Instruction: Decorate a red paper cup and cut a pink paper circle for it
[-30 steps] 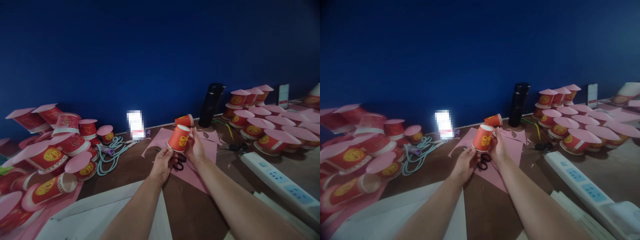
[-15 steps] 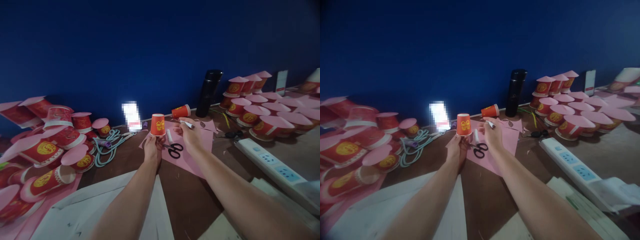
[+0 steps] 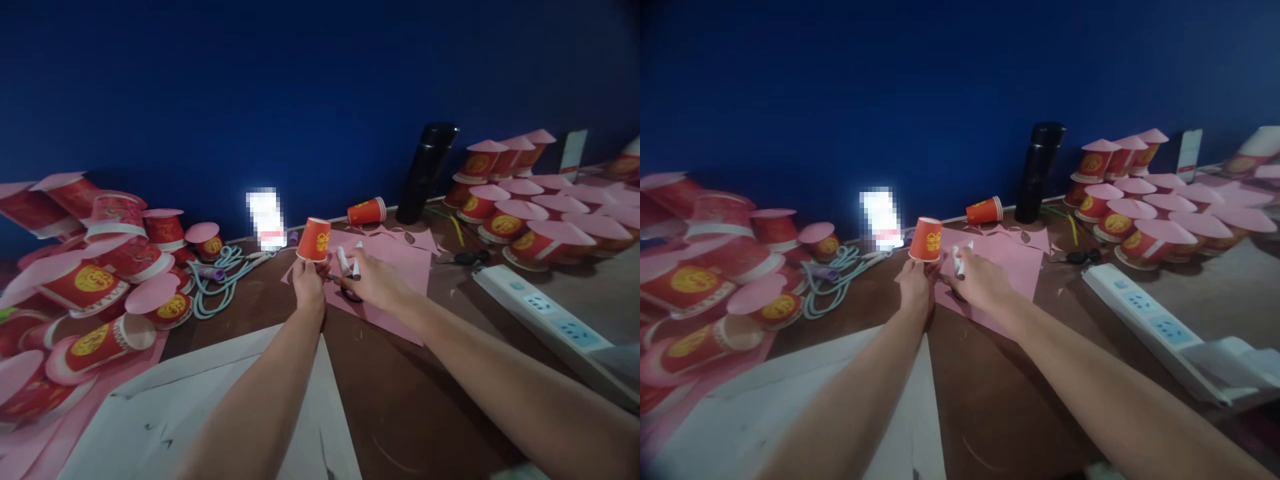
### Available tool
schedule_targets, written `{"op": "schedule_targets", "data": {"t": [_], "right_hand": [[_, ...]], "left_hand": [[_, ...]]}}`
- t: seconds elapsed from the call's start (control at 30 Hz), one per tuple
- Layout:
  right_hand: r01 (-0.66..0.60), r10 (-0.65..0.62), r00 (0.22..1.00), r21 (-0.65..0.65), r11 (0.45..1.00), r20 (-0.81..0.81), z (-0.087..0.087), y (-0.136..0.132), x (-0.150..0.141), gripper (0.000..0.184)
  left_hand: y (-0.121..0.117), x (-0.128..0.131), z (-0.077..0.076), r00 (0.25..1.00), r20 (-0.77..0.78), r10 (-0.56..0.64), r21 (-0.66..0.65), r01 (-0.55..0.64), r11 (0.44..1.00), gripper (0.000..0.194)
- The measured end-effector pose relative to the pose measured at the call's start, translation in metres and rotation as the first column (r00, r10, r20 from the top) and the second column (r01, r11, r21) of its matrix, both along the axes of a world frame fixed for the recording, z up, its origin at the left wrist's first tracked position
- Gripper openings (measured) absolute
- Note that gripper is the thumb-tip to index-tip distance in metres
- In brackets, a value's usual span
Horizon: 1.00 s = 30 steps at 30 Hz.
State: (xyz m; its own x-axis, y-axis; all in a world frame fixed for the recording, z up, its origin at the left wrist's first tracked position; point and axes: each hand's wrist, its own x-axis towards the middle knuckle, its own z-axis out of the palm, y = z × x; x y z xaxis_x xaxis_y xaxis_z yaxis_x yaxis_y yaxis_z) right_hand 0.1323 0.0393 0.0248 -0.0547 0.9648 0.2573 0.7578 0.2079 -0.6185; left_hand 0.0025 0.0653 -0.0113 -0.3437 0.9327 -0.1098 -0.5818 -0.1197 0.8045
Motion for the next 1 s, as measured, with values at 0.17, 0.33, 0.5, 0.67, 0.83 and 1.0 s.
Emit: {"op": "schedule_targets", "data": {"t": [0.17, 0.33, 0.5, 0.67, 0.83, 1.0], "right_hand": [[-0.037, 0.036, 0.998, -0.015, 0.999, -0.057, 0.011, -0.009, 0.011, 0.042], [-0.017, 0.037, 0.985, 0.118, 0.993, -0.167, 0.036, -0.031, 0.047, 0.031], [0.010, 0.014, 0.985, 0.138, 0.990, -0.172, 0.031, -0.037, 0.061, 0.025], [0.016, -0.006, 0.991, 0.076, 0.997, -0.137, 0.017, -0.026, 0.051, 0.023], [0.067, -0.067, 0.998, 0.010, 0.998, -0.019, 0.011, -0.011, 0.038, 0.027], [0.095, -0.086, 0.989, -0.067, 0.993, 0.124, 0.003, 0.009, 0.010, 0.042]], "left_hand": [[0.004, 0.001, 0.000, 1.000, -0.004, 0.002, -0.030, -0.002, 1.000, 0.010], [0.005, 0.002, 0.000, 0.999, -0.038, 0.007, -0.047, -0.009, 0.999, 0.008], [0.004, 0.001, 0.001, 0.999, -0.040, 0.014, -0.052, -0.016, 0.999, 0.009], [0.007, 0.002, 0.000, 0.999, -0.020, 0.038, -0.077, -0.039, 0.996, 0.010], [0.007, 0.001, -0.003, 1.000, -0.022, 0.006, -0.047, -0.007, 0.999, 0.009], [0.007, 0.000, -0.006, 1.000, -0.024, -0.002, -0.012, 0.001, 1.000, 0.010]]}}
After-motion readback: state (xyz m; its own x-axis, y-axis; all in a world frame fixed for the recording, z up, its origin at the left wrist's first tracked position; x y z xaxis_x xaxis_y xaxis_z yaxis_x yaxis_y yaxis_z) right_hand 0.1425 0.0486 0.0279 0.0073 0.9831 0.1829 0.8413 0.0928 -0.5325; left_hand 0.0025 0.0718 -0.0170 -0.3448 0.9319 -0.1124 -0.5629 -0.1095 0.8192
